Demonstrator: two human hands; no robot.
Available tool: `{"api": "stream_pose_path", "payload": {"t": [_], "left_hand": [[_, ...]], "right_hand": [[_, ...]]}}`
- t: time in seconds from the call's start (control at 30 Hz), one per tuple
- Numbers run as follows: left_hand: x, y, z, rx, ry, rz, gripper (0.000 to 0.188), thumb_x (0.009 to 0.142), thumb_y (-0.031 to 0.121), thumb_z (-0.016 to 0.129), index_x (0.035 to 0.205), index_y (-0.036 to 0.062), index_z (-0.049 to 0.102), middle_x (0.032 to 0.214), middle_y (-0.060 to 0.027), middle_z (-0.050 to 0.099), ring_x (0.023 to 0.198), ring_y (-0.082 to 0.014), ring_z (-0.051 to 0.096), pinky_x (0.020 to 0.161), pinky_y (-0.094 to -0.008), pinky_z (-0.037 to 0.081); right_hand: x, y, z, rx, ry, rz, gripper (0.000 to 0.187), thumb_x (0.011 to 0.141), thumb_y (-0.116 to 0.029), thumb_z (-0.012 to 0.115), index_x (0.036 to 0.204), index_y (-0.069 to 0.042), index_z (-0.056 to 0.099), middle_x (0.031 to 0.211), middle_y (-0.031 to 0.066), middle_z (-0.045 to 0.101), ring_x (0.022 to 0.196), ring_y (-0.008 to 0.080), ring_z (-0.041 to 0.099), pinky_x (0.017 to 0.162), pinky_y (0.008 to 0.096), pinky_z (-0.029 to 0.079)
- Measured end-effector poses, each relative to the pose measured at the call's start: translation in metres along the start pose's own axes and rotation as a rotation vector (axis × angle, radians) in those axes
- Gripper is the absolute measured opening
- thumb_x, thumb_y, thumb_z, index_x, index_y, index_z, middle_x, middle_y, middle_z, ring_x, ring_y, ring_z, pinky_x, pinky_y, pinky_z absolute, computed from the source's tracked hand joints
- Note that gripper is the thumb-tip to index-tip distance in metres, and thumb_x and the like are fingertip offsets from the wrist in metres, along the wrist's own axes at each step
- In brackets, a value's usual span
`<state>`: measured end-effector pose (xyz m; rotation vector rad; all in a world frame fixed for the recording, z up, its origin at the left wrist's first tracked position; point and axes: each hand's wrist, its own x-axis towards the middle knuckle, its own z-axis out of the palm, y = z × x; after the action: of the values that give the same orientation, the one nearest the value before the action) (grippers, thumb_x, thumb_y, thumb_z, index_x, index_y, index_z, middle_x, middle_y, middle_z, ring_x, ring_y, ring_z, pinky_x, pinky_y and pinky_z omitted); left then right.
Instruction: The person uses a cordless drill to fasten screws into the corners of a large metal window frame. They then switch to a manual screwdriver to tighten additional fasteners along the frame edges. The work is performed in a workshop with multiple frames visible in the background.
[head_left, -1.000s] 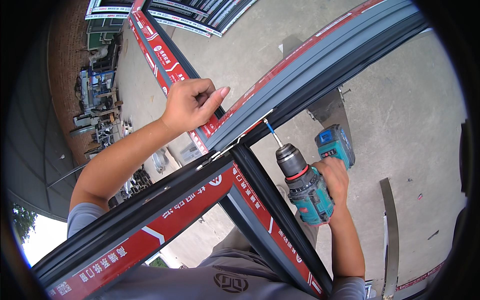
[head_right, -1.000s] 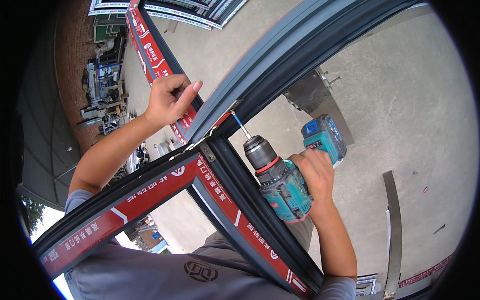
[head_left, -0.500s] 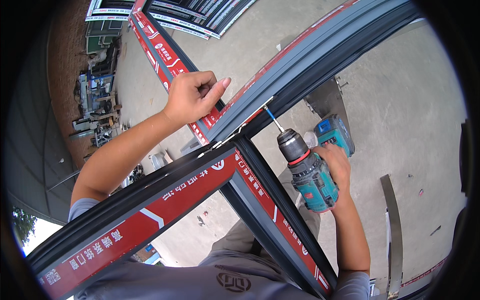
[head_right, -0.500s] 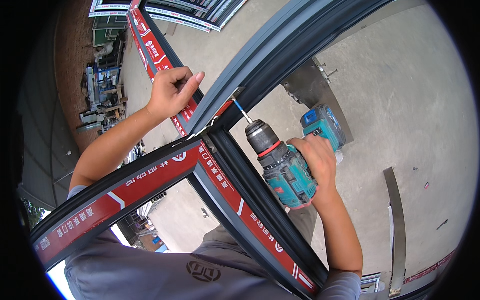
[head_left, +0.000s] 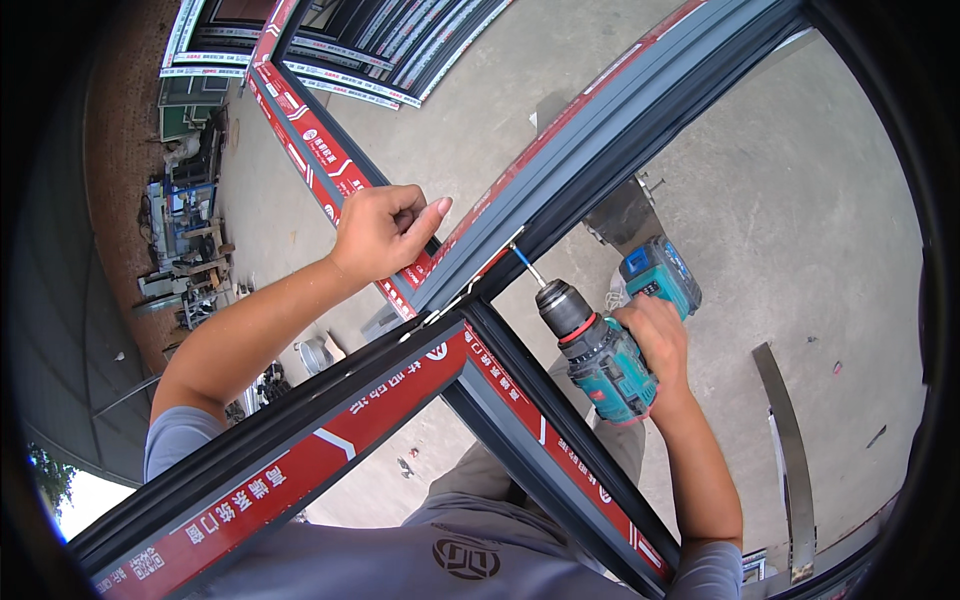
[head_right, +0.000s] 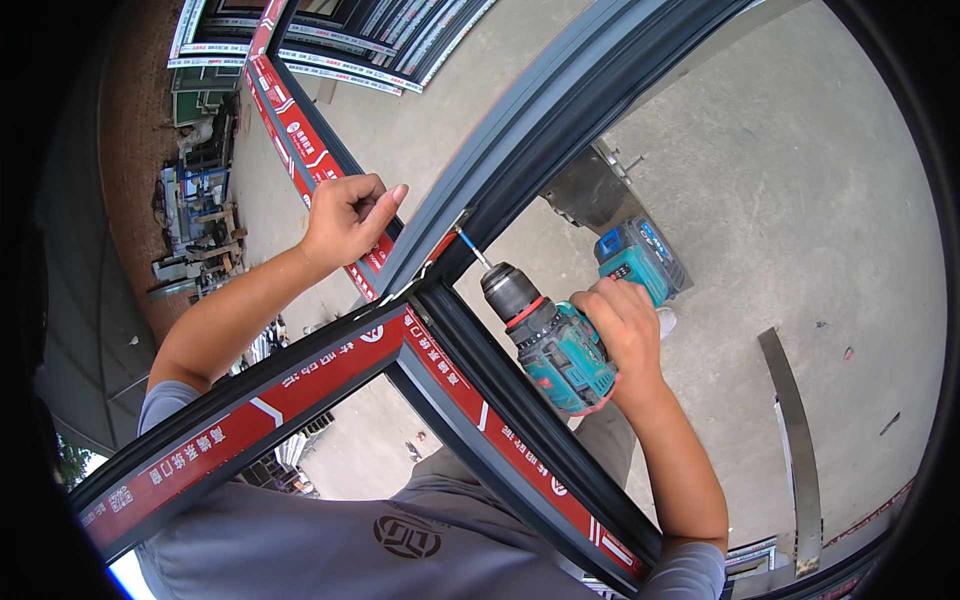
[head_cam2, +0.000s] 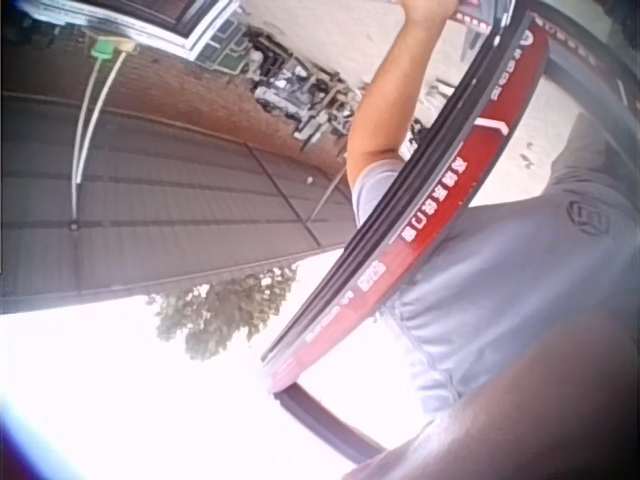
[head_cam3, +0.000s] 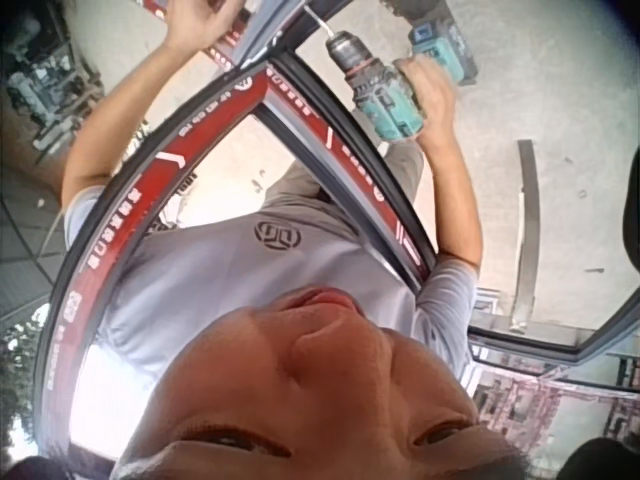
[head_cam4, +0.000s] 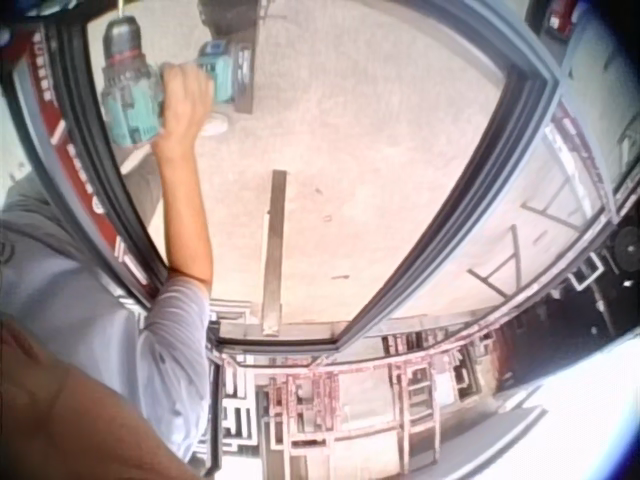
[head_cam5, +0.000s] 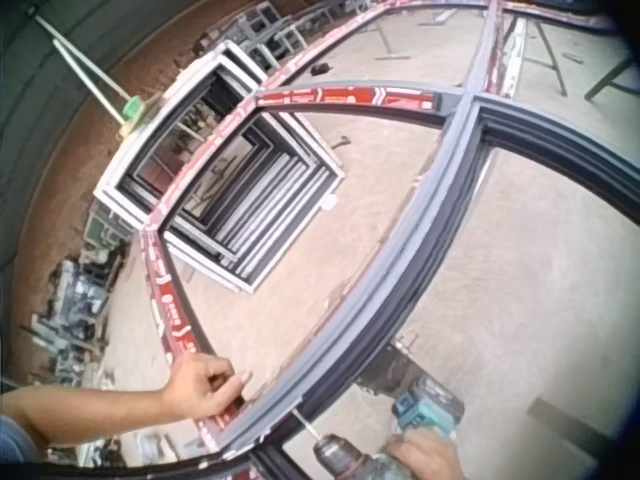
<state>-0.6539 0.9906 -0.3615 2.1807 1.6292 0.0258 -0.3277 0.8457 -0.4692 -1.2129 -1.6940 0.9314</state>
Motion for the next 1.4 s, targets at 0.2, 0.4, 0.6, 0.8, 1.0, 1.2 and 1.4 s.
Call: {"api": "stream_pose_path", "payload": {"t": [0.2,0.4,0.6,0.8,1.0,1.2,1.4], "left_hand": [[0.0,0.0,0.0,-0.011,0.008,0.01,0.045,0.095,0.033,0.074,0.064,0.0026,0.064,0.048,-0.0053,0.048,0.042,-0.0165,0.042,0.044,-0.0343,0.033],[0.0,0.001,-0.002,-0.033,0.012,0.025,0.043,0.095,0.032,0.074,0.065,0.0028,0.063,0.048,-0.0055,0.047,0.042,-0.0172,0.042,0.044,-0.0349,0.033],[-0.001,-0.002,-0.002,-0.03,0.008,0.014,0.043,0.095,0.031,0.074,0.065,0.0031,0.062,0.048,-0.0046,0.047,0.042,-0.0168,0.042,0.045,-0.0351,0.033],[-0.003,-0.007,0.002,-0.086,0.021,0.011,0.041,0.095,0.031,0.073,0.067,0.0032,0.063,0.048,-0.0024,0.046,0.043,-0.0145,0.04,0.045,-0.0333,0.033],[0.018,-0.001,-0.016,-0.514,-0.06,-0.365,0.034,0.106,0.027,0.056,0.088,0.001,0.069,0.071,-0.0006,0.062,0.063,-0.0098,0.05,0.064,-0.0249,0.043],[0.037,0.018,-0.025,-1.492,-0.179,-0.472,0.032,0.103,0.005,0.044,0.124,-0.0095,0.064,0.109,-0.0137,0.069,0.099,-0.0173,0.063,0.09,-0.0299,0.051],[0.028,0.043,-0.024,-1.57,-0.185,-0.494,0.035,0.103,0.009,0.062,0.135,-0.0063,0.06,0.116,-0.0168,0.072,0.104,-0.0178,0.072,0.084,-0.0231,0.059]], "right_hand": [[0.002,-0.004,-0.001,-0.035,-0.013,0.012,0.027,0.074,-0.016,0.071,0.099,-0.007,0.068,0.081,0.0079,0.056,0.078,0.0281,0.059,0.073,0.039,0.043],[0.001,-0.005,-0.001,-0.085,0.004,-0.004,0.027,0.074,-0.017,0.072,0.099,-0.006,0.068,0.082,0.0084,0.057,0.079,0.029,0.06,0.074,0.0388,0.043],[0.001,-0.007,0.0,-0.016,-0.046,0.026,0.03,0.074,-0.017,0.072,0.101,-0.006,0.069,0.084,0.0087,0.058,0.08,0.0298,0.06,0.075,0.0395,0.044],[0.0,-0.004,-0.003,-0.075,-0.048,0.025,0.037,0.074,-0.018,0.072,0.109,-0.005,0.07,0.087,0.009,0.061,0.082,0.0297,0.06,0.077,0.0398,0.045],[-0.007,-0.009,-0.007,-0.07,-0.063,-0.04,0.039,0.075,-0.018,0.073,0.111,-0.004,0.069,0.089,0.0102,0.063,0.082,0.0306,0.061,0.077,0.0405,0.045],[-0.029,-0.019,-0.034,-0.054,-0.038,0.136,0.041,0.073,-0.016,0.078,0.11,-0.001,0.07,0.087,0.0123,0.063,0.082,0.032,0.062,0.077,0.0403,0.047],[-0.031,-0.043,-0.05,0.343,0.024,0.843,0.03,0.077,-0.006,0.077,0.105,0.0,0.068,0.091,0.0096,0.063,0.084,0.0246,0.063,0.076,0.0364,0.051]]}}
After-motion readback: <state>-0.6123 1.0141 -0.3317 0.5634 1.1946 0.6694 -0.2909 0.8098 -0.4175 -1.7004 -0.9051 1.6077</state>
